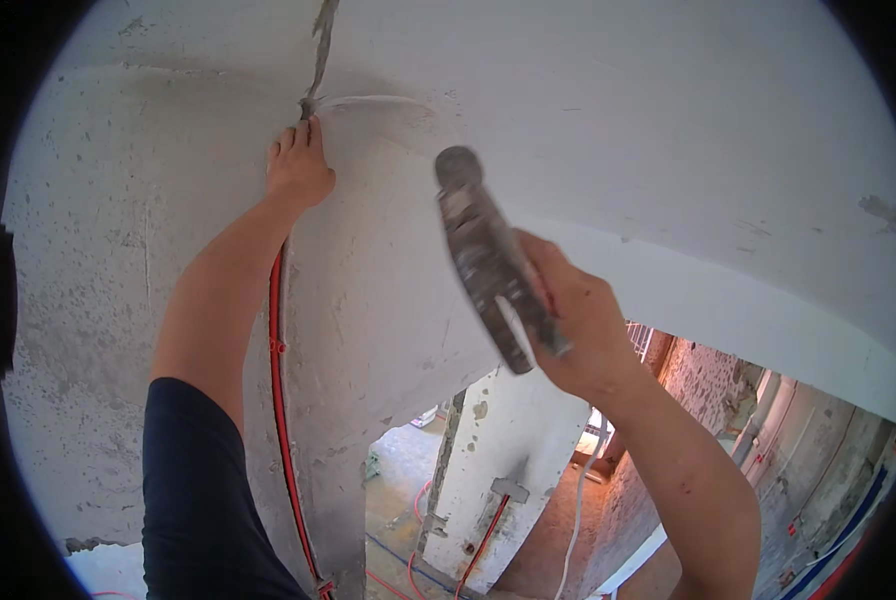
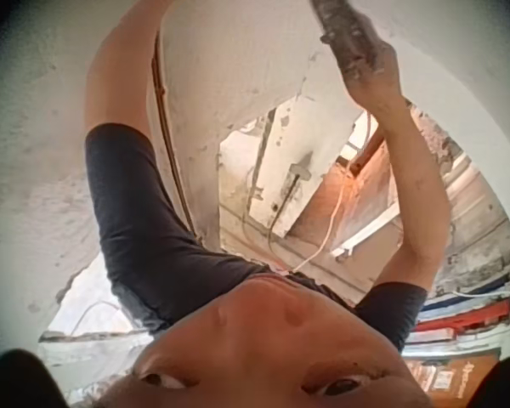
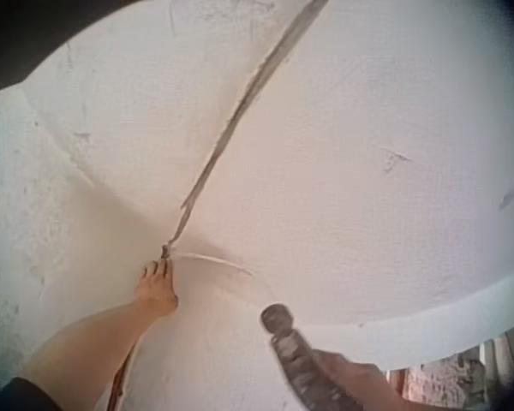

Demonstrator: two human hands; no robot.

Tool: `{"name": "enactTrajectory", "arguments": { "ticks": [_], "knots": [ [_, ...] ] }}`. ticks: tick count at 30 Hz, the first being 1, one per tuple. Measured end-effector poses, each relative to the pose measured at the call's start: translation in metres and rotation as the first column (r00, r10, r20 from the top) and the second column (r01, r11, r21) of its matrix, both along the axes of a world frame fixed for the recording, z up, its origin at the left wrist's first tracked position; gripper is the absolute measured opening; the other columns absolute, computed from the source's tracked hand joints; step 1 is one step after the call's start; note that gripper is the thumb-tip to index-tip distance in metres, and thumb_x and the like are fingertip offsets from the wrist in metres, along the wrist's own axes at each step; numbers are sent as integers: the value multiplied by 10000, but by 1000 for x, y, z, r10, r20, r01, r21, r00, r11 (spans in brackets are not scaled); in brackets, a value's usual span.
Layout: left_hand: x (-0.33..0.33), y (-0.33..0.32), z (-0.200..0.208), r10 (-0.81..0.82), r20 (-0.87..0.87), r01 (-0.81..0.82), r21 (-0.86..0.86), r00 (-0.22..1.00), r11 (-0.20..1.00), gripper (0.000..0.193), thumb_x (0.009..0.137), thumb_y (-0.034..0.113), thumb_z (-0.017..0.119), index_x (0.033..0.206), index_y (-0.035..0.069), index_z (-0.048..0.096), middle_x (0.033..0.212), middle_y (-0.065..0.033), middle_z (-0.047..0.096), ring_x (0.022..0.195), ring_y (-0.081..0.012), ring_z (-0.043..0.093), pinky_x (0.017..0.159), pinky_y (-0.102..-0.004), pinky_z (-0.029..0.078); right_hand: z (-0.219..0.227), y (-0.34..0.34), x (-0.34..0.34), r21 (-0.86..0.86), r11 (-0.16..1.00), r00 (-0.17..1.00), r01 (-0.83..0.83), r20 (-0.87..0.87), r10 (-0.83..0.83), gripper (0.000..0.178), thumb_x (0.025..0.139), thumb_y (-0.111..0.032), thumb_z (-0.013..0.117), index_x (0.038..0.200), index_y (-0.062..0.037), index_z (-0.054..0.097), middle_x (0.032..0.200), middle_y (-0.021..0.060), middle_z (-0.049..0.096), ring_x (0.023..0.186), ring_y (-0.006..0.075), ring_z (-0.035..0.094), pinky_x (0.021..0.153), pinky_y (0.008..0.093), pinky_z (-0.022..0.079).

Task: The person secures conduits into a wall groove using plastic clips and a hammer, trims a conduit near the ceiling with a utility knife, and reaches into a storage bag on a ladder for parts.

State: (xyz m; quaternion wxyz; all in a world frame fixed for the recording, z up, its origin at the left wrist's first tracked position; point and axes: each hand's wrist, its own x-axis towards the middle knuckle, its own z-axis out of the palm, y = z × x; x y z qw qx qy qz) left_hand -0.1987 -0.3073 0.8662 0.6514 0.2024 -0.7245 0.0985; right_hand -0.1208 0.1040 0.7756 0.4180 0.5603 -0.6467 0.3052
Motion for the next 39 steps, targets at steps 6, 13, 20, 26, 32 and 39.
{"name": "enactTrajectory", "arguments": {
  "ticks": [6, 13, 20, 26, 32, 39],
  "knots": [
    [5, 10, 20, 88, 179, -112, 128, 980, 985, 697, 830, 214, 568, 1434, -57, 349, 1508, -210, 358, 1322, -327, 395, 1031, -392, 346, -2, -27, 0, 194, 980, 995, 50, -95, -32, 554, 807, 16, 594, 1352, -71, 545, 1024, 122, 717, 767, 279, 664, 708, 343, 504],
    [-22, 3, -10, 149, -6, -148, -177, 989, 973, 624, 874, 240, 513, 1380, -108, 399, 1510, -254, 349, 1415, -332, 295, 1150, -433, 232, 2, -50, -18, 171, 974, 989, -150, 19, 149, 379, 842, -23, 568, 1217, 11, 602, 912, 108, 695, 671, 200, 569, 635, 291, 446],
    [14, -7, -4, 221, 57, -203, -227, 974, 953, 675, 909, 338, 503, 1403, -99, 360, 1506, -265, 358, 1483, -338, 187, 1208, -462, 125, 2, -49, -8, 171, 984, 999, -47, -11, 49, 354, 850, -38, 584, 1200, 7, 617, 877, 94, 684, 664, 193, 551, 629, 287, 441],
    [16, -28, -6, 251, 143, -206, -273, 957, 940, 694, 919, 394, 503, 1412, -72, 357, 1525, -216, 364, 1494, -308, 179, 1206, -460, 126, -22, -46, -3, 222, 975, 999, -12, 53, 0, 300, 859, -40, 606, 1157, -16, 640, 827, 72, 668, 631, 186, 529, 618, 276, 439],
    [18, -23, -1, 299, 146, -250, -282, 943, 926, 606, 923, 381, 523, 1351, -39, 438, 1481, -162, 439, 1448, -293, 287, 1170, -457, 222, -52, -46, -13, 297, 955, 982, -10, 181, -47, 270, 899, -67, 635, 1165, -26, 645, 776, 56, 632, 620, 151, 526, 578, 279, 435],
    [-1, -8, -7, -18, -40, 4, -327, 999, 945, 418, 933, 305, 546, 1201, -15, 553, 1224, -164, 625, 1181, -306, 548, 993, -432, 428, -66, -53, -23, 228, 973, 907, 12, 408, -107, 234, 900, -77, 662, 1130, -29, 649, 744, 37, 606, 618, 125, 539, 546, 271, 438]
  ]
}}
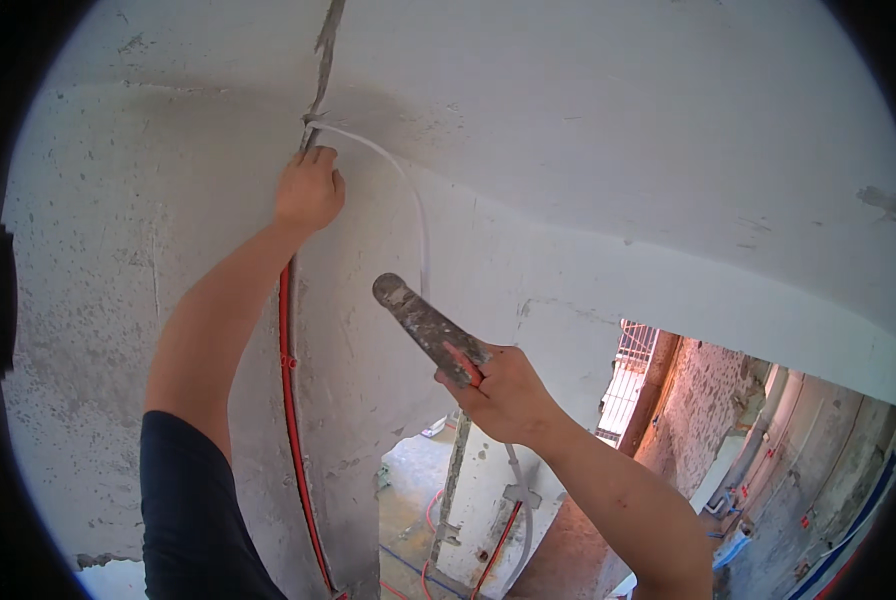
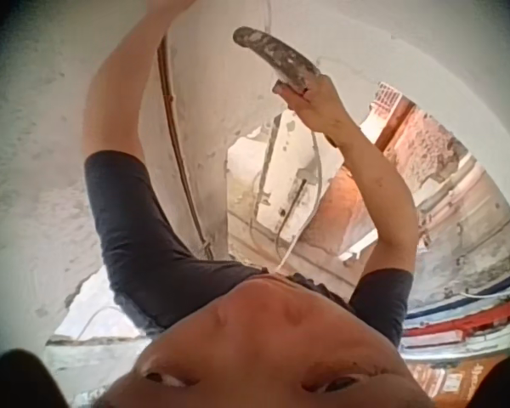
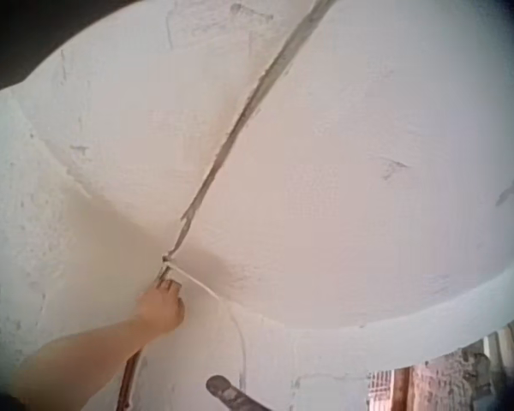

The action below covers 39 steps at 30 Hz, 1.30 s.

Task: The person secures conduits into a wall groove using plastic clips and a hammer, trims a conduit near the ceiling with a utility knife, and reaches into a storage bag on a ladder for parts.

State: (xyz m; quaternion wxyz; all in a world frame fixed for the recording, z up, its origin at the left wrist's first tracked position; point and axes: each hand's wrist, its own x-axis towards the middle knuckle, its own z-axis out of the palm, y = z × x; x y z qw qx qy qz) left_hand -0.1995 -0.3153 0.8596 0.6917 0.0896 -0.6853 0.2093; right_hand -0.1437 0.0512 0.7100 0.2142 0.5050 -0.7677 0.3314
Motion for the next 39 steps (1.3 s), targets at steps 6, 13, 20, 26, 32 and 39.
{"name": "enactTrajectory", "arguments": {
  "ticks": [6, 13, 20, 26, 32, 39],
  "knots": [
    [7, 21, 3, -666, -630, 917, 288, 398, 276, 277, 901, 198, 584, 1082, -11, 600, 949, -120, 664, 808, -242, 616, 728, -336, 493, -22, 10, -1, -131, 990, 995, -61, 70, 70, 208, 891, -90, 638, 1088, -23, 641, 717, 58, 626, 576, 197, 502, 576, 314, 428],
    [23, 47, 34, -763, -628, 885, 430, 152, -178, 282, 900, 201, 611, 1064, -27, 628, 874, -75, 641, 747, -152, 579, 681, -270, 472, -33, 11, -1, -89, 992, 996, -86, -31, 84, 257, 886, -72, 621, 1139, -37, 640, 773, 67, 648, 602, 210, 522, 599, 310, 442],
    [-9, 5, 36, -753, -608, 945, 323, 251, 54, 341, 908, 148, 625, 1186, -49, 620, 884, -67, 652, 717, -123, 597, 642, -245, 465, -15, -5, 16, -79, 982, 962, -171, -227, 150, 98, 880, -60, 672, 970, -32, 646, 699, 34, 624, 552, 144, 538, 528, 283, 425],
    [-19, -6, 48, -723, -690, 976, 176, 27, -131, 379, 923, 79, 584, 1277, -53, 587, 951, -89, 682, 744, -137, 646, 646, -249, 483, 18, -14, 27, -103, 984, 979, -145, -161, 127, 88, 889, -77, 677, 962, -37, 651, 684, 25, 621, 561, 143, 549, 533, 278, 416],
    [-22, -4, 48, -715, -699, 965, 187, 1, -182, 338, 933, 85, 564, 1239, -54, 603, 979, -99, 701, 794, -170, 671, 697, -281, 516, 46, -11, 26, -127, 986, 991, -105, -101, 92, 234, 896, -65, 639, 1127, -34, 652, 748, 48, 648, 578, 144, 527, 551, 270, 423],
    [-33, -13, 20, -583, -376, 689, 485, 720, 539, 464, 936, 153, 543, 1342, -68, 510, 1156, -174, 666, 897, -287, 680, 770, -384, 547, 65, -8, 31, -275, 947, 981, -163, -148, 126, 265, 910, -91, 631, 1166, -27, 658, 652, 37, 594, 517, 151, 457, 546, 275, 400]
  ]
}}
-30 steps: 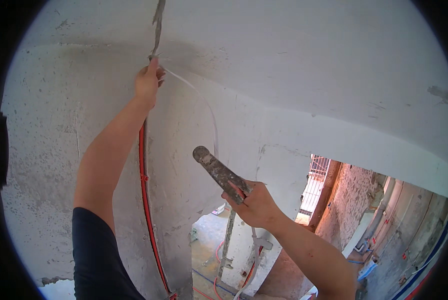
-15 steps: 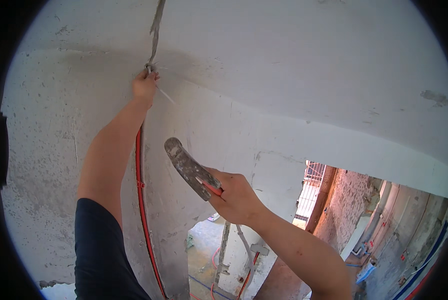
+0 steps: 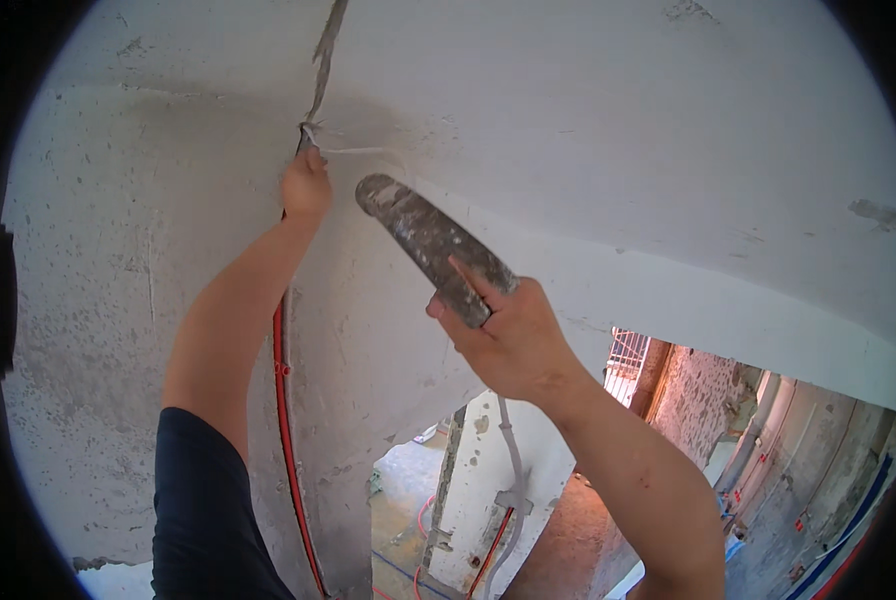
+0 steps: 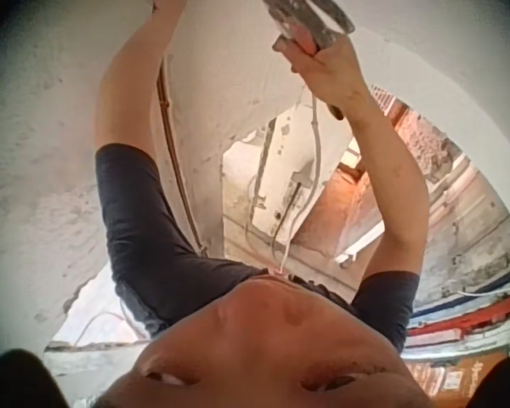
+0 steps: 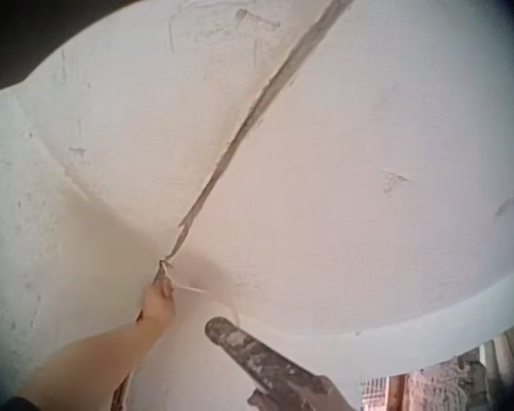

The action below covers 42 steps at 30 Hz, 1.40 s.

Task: The person secures conduits into a wall groove using plastic clips and a hammer, trims a conduit near the ceiling with a utility knife, and reaches into a storage bag on a ladder for parts.

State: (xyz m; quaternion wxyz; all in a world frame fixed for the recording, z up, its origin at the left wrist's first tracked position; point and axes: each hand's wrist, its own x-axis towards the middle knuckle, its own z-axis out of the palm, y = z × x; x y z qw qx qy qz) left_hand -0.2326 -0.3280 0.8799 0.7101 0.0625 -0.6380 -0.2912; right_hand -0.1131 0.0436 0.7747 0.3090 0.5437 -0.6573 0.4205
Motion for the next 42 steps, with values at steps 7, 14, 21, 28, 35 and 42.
{"name": "enactTrajectory", "arguments": {
  "ticks": [7, 14, 21, 28, 35, 42],
  "knots": [
    [11, 13, -15, 705, 101, -604, -439, 702, 665, 625, 902, 158, 491, 1467, -46, 318, 1431, -211, 480, 1105, -333, 607, 840, -418, 532, 13, 0, -6, 31, 999, 1000, 25, -6, -25, 250, 905, -95, 640, 1146, -27, 656, 609, 16, 562, 516, 144, 454, 530, 273, 383],
    [29, 24, 15, 684, 420, -514, -454, 596, 727, 751, 864, 173, 498, 1519, -39, 195, 1556, -228, 319, 1165, -312, 587, 845, -389, 526, 16, 1, 1, 36, 998, 997, 49, -64, -47, 227, 907, -95, 641, 1126, -39, 655, 597, 12, 559, 513, 143, 458, 530, 271, 379],
    [31, 30, 27, 578, 571, -421, -395, 583, 816, 678, 868, 237, 512, 1457, -26, 301, 1494, -236, 391, 1104, -365, 621, 897, -438, 515, 20, 5, 3, 36, 997, 995, 67, -76, -64, 214, 902, -98, 648, 1110, -49, 656, 620, 18, 573, 536, 136, 471, 536, 273, 380],
    [31, 35, 11, 581, 411, -487, -316, 702, 814, 569, 892, 247, 505, 1384, -21, 404, 1319, -207, 547, 992, -282, 654, 779, -360, 526, 45, 13, 18, 11, 999, 993, 47, -110, -45, 289, 906, -62, 636, 1193, -37, 630, 947, 60, 624, 684, 126, 551, 588, 253, 431],
    [47, 52, 5, -708, -377, 785, 89, 597, 613, 308, 930, 284, 571, 1022, -7, 609, 908, -92, 646, 809, -190, 612, 681, -314, 513, 52, 8, 32, 102, 989, 994, 106, -16, -104, 378, 921, -31, 625, 1298, -31, 596, 1150, 92, 680, 812, 124, 615, 609, 237, 468],
    [77, 72, 31, -830, -446, 936, 50, 334, 349, 221, 903, 185, 660, 955, -24, 610, 864, -79, 615, 719, -138, 549, 602, -251, 451, 45, -1, 30, 113, 988, 984, 107, -155, -88, 363, 924, -39, 630, 1287, -42, 603, 1019, 77, 679, 819, 126, 623, 581, 242, 467]
  ]
}}
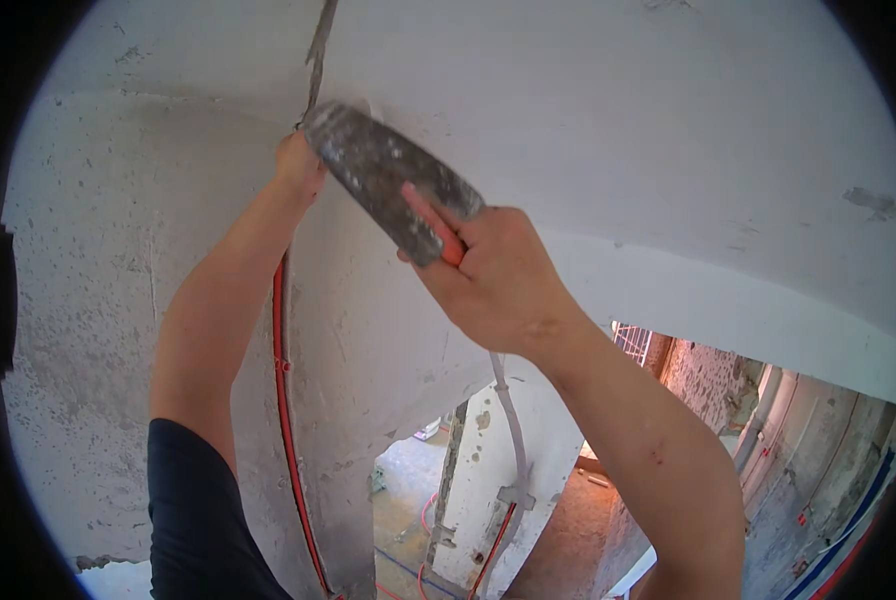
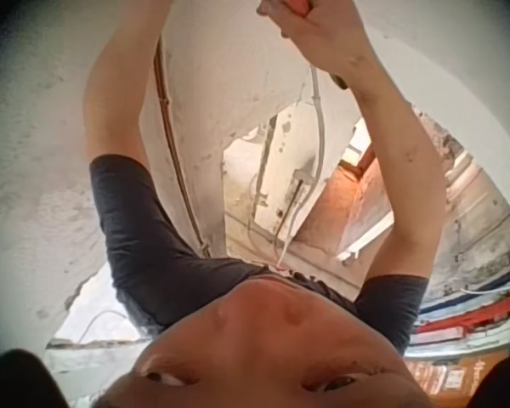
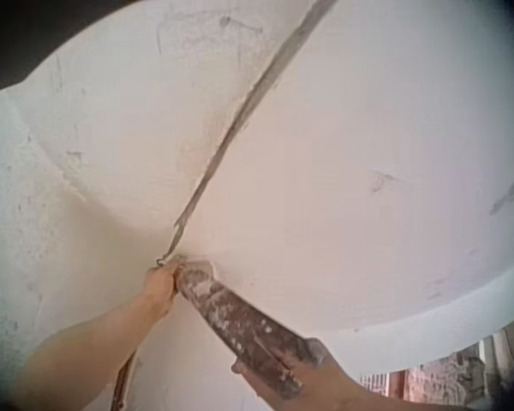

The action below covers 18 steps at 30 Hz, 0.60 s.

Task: The person secures conduits into a wall groove using plastic clips and a hammer, trims a conduit near the ceiling with a utility knife, and reaches into a storage bag on a ladder for parts.

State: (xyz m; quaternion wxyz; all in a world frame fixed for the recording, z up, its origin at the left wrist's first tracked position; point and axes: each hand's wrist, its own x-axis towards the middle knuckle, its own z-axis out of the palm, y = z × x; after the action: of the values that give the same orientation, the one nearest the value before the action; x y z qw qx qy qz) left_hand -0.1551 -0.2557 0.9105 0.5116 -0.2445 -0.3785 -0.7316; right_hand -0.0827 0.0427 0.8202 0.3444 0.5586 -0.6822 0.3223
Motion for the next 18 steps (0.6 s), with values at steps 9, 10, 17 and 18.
{"name": "enactTrajectory", "arguments": {
  "ticks": [9, 10, 17, 18],
  "knots": [
    [2, -3, -1, 6, -49, -4, 49, 999, 999, 202, 866, 69, 684, 1007, -36, 584, 826, -80, 612, 726, -124, 544, 588, -227, 384, -19, -2, -5, 76, 993, 994, -89, -48, 93, 350, 925, -39, 640, 1273, -36, 602, 1114, 94, 686, 811, 144, 635, 570, 248, 478],
    [0, -4, -2, -4, -77, 7, 39, 997, 999, 219, 864, 60, 679, 1029, -38, 574, 832, -79, 614, 726, -125, 542, 598, -231, 386, -20, -3, -4, 48, 992, 991, -113, -68, 116, 295, 913, -54, 639, 1205, -21, 620, 1032, 90, 684, 769, 155, 615, 582, 259, 471],
    [-22, -36, 4, -121, -197, 106, -81, 973, 991, 322, 853, 17, 641, 1150, -20, 522, 940, -84, 642, 778, -124, 540, 684, -264, 395, -16, 1, -20, 17, 994, 989, -107, -99, 108, 297, 910, -42, 635, 1206, -16, 622, 969, 78, 693, 752, 156, 613, 581, 259, 469],
    [-29, -42, 4, -147, -207, 127, -110, 967, 986, 339, 851, 11, 634, 1168, -11, 515, 971, -86, 649, 796, -124, 542, 703, -271, 396, -15, 2, -23, 34, 996, 992, -83, -90, 86, 353, 922, -23, 634, 1274, -29, 605, 1029, 77, 698, 789, 145, 632, 569, 248, 476]
  ]
}}
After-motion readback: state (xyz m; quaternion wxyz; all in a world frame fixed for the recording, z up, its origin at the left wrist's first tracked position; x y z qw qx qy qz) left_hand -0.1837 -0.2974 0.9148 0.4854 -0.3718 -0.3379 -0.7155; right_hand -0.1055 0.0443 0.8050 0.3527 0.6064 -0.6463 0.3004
